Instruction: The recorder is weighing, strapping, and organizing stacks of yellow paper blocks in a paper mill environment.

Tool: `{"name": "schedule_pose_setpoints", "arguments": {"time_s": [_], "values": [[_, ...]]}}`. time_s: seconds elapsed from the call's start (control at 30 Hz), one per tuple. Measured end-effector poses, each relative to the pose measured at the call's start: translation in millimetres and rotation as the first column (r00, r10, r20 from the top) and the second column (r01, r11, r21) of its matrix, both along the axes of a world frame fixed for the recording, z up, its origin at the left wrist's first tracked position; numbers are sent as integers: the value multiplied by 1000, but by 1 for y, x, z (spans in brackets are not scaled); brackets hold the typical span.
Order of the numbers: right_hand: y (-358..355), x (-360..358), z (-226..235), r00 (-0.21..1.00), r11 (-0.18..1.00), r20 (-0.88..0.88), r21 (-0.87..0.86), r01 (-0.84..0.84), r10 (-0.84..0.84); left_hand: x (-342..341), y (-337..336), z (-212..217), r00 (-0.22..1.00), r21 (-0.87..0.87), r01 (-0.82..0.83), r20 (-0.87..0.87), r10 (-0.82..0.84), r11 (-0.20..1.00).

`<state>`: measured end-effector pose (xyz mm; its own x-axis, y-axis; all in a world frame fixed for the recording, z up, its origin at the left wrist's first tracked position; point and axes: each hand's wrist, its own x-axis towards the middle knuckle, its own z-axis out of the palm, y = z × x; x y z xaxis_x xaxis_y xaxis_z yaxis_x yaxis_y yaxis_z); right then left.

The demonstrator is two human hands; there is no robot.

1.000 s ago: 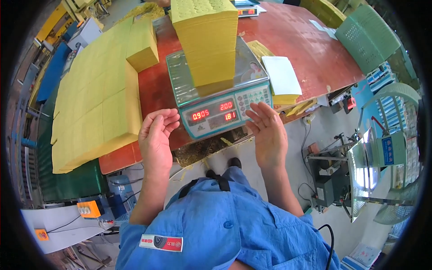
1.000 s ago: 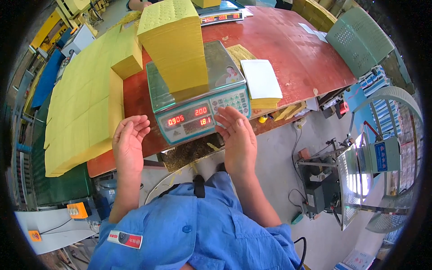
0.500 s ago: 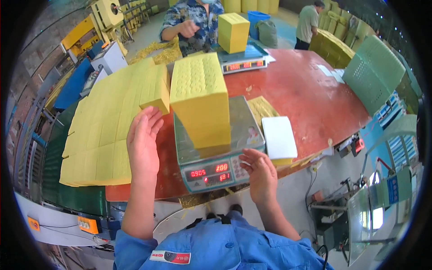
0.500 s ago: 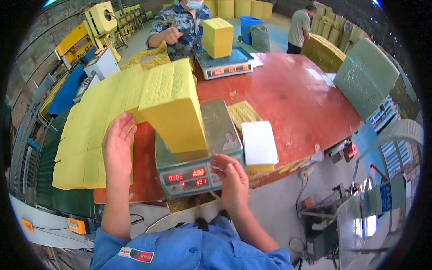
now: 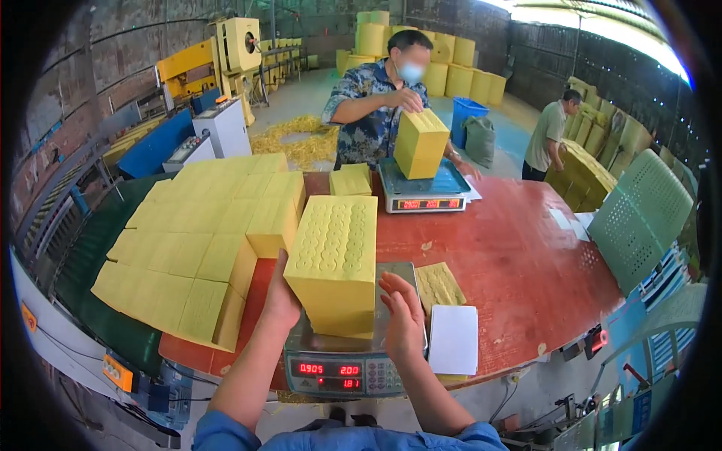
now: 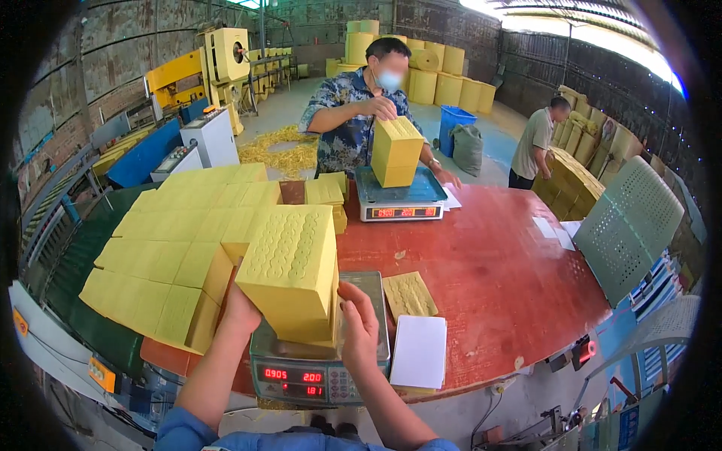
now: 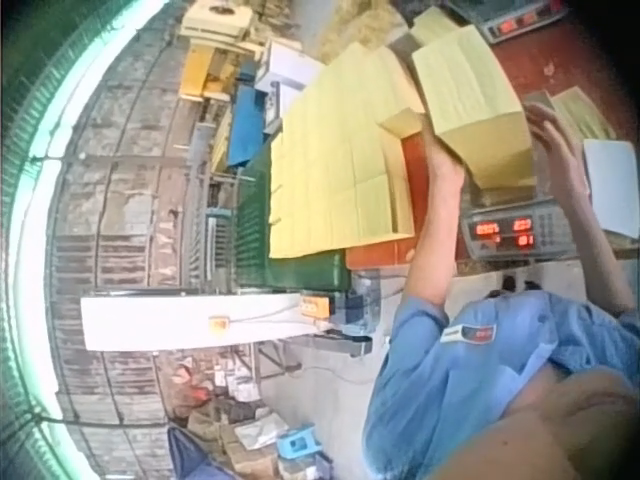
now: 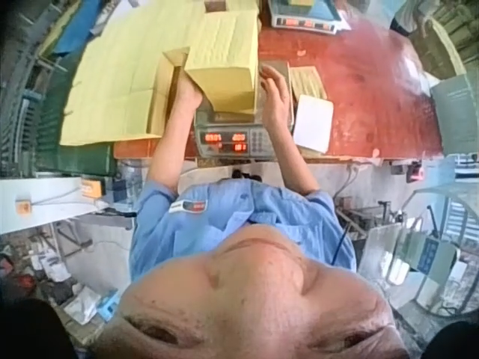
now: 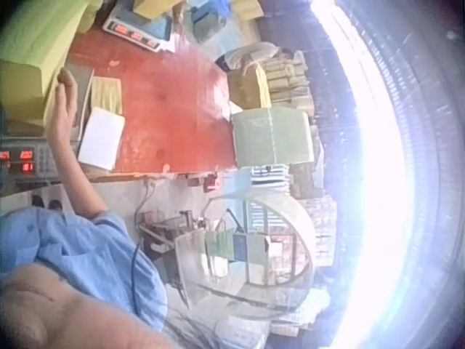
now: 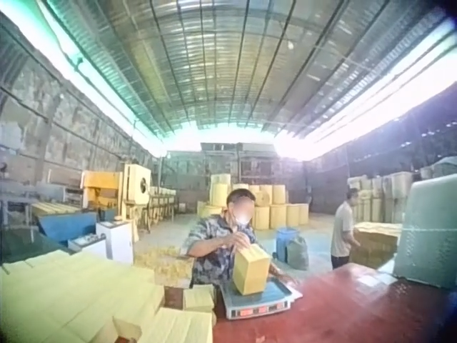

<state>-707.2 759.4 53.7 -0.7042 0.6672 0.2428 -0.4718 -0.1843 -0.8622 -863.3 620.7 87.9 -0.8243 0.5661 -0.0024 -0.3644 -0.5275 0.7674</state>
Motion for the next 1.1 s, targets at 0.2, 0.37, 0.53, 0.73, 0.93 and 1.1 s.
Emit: {"name": "schedule_pose_setpoints", "arguments": {"time_s": [0.2,0.37,0.53,0.73,0.93,1.1], "values": [[-9,-28,-26,997,1000,75,-10,6,-5,6,15,-51,997,-55,82,12,-82,995],[-26,20,-14,998,989,53,-135,53,-46,53,4,-46,994,-130,96,56,-90,987],[-36,45,-24,991,976,61,-174,132,-123,78,1,-33,990,-188,139,62,-129,972],[-46,71,-33,956,953,133,-118,278,-263,41,-13,-2,973,120,213,-117,-200,970],[-68,100,-66,902,912,243,-122,392,-356,41,-1,70,579,41,86,-815,-17,996],[-75,95,-90,911,920,284,-165,354,-300,18,6,79,156,-126,-54,-981,-117,991]]}}
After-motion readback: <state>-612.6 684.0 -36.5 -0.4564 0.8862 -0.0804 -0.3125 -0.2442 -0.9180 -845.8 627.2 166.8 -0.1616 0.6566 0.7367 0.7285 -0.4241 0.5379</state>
